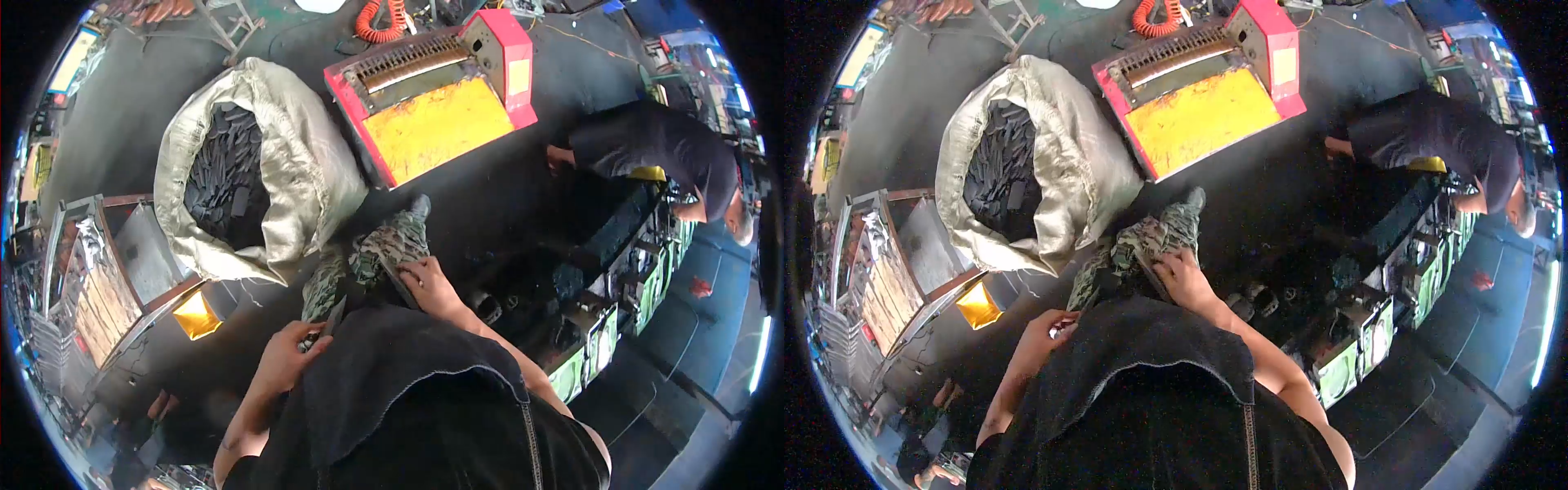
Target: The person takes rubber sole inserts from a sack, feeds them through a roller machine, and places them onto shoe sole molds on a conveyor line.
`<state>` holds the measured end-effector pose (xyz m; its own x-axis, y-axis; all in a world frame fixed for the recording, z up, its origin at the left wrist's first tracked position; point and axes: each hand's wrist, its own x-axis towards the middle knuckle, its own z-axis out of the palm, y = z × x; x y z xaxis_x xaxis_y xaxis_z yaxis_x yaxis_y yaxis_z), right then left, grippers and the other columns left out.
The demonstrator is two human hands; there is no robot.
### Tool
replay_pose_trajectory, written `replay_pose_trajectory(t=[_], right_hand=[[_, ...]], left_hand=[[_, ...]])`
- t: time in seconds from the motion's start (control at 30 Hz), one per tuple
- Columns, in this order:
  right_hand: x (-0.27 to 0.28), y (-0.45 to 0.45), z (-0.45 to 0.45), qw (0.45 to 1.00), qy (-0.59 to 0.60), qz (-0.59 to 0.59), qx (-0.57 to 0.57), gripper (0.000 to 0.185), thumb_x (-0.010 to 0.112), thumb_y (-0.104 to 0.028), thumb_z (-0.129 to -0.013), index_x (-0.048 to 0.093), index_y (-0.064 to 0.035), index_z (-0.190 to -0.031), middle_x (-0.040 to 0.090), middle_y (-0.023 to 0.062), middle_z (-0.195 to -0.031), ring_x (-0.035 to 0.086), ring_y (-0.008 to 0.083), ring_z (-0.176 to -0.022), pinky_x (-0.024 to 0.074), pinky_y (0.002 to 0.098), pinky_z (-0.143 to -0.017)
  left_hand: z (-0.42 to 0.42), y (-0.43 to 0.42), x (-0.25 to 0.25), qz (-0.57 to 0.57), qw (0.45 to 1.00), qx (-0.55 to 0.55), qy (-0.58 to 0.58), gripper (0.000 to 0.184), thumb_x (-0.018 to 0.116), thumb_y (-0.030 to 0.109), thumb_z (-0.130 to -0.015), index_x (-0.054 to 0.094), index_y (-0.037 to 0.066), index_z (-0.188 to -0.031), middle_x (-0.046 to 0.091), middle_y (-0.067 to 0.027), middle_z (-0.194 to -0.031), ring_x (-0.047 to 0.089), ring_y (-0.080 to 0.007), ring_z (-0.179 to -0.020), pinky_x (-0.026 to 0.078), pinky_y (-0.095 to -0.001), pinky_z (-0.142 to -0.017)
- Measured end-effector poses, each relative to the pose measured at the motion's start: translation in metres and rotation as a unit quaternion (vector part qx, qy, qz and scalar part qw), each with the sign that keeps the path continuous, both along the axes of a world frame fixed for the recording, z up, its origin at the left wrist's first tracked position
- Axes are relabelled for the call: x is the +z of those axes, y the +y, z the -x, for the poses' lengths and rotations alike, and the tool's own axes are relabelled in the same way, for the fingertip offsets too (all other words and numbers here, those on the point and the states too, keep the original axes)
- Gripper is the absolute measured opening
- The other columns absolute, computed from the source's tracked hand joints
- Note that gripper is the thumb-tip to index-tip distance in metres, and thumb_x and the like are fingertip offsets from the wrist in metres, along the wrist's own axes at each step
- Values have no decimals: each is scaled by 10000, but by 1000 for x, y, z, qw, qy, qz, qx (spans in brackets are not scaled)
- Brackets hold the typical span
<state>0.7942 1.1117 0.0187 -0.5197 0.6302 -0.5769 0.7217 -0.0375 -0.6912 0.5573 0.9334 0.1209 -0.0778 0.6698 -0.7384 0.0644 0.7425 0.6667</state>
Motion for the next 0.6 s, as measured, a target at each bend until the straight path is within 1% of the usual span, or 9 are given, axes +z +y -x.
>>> replay_pose_trajectory(t=[0.1,0.23,0.3,0.33,0.4,0.47,0.53,0.57,0.6], right_hand=[[20,51,-32,983,37,145,110,455,525,-292,-921,468,-97,-1329,501,192,-1201,474,330,-1146,368,345,-983],[20,124,-83,978,60,101,169,460,548,-283,-912,476,-83,-1321,561,174,-1164,535,266,-1083,406,324,-935],[15,162,-98,944,59,295,134,463,568,-262,-903,483,-54,-1307,625,155,-1080,579,196,-970,438,305,-869],[15,175,-102,943,57,300,134,463,568,-262,-903,483,-54,-1307,625,155,-1080,579,196,-970,438,305,-869],[16,203,-105,951,-8,284,123,436,578,-236,-898,504,-58,-1290,659,136,-1024,580,141,-874,457,304,-801],[-12,208,-119,954,-4,289,83,405,562,-215,-904,517,-67,-1278,643,143,-1038,593,187,-883,458,321,-795],[-17,208,-114,982,42,122,140,359,542,-191,-917,538,-66,-1253,610,120,-967,566,194,-837,456,306,-777],[-35,203,-115,972,14,94,213,376,550,-241,-919,538,-75,-1257,580,145,-1012,540,252,-976,434,327,-849],[-41,200,-114,972,15,94,215,376,550,-241,-919,538,-75,-1257,580,145,-1012,540,252,-976,434,327,-849]], left_hand=[[-24,48,3,75,993,-69,60,543,650,383,-806,560,40,-1217,617,-149,-1101,616,-232,-948,469,-329,-830],[-67,113,-6,98,994,-57,-1,512,656,311,-799,555,60,-1234,635,-140,-1055,629,-234,-872,486,-343,-781],[-80,134,-8,105,993,-56,-26,509,653,275,-795,546,63,-1245,638,-139,-1032,627,-219,-853,488,-333,-765],[-87,141,-6,103,992,-46,-53,509,649,240,-791,537,65,-1256,640,-139,-1010,626,-205,-833,491,-323,-749],[-93,149,4,114,991,-19,-72,510,648,203,-783,533,71,-1262,638,-129,-1007,619,-182,-833,491,-306,-745],[-99,148,7,122,988,11,-89,515,647,166,-776,528,76,-1268,635,-118,-1004,611,-159,-832,490,-289,-742],[-104,143,6,81,986,114,-91,538,650,101,-763,510,66,-1282,621,-87,-1018,586,-123,-858,482,-264,-753],[-103,144,7,84,985,118,-91,538,650,101,-763,510,66,-1282,621,-87,-1018,586,-123,-858,482,-264,-753],[-101,148,6,50,982,169,-71,543,647,77,-761,503,53,-1284,616,-77,-1032,580,-122,-872,479,-264,-760]])
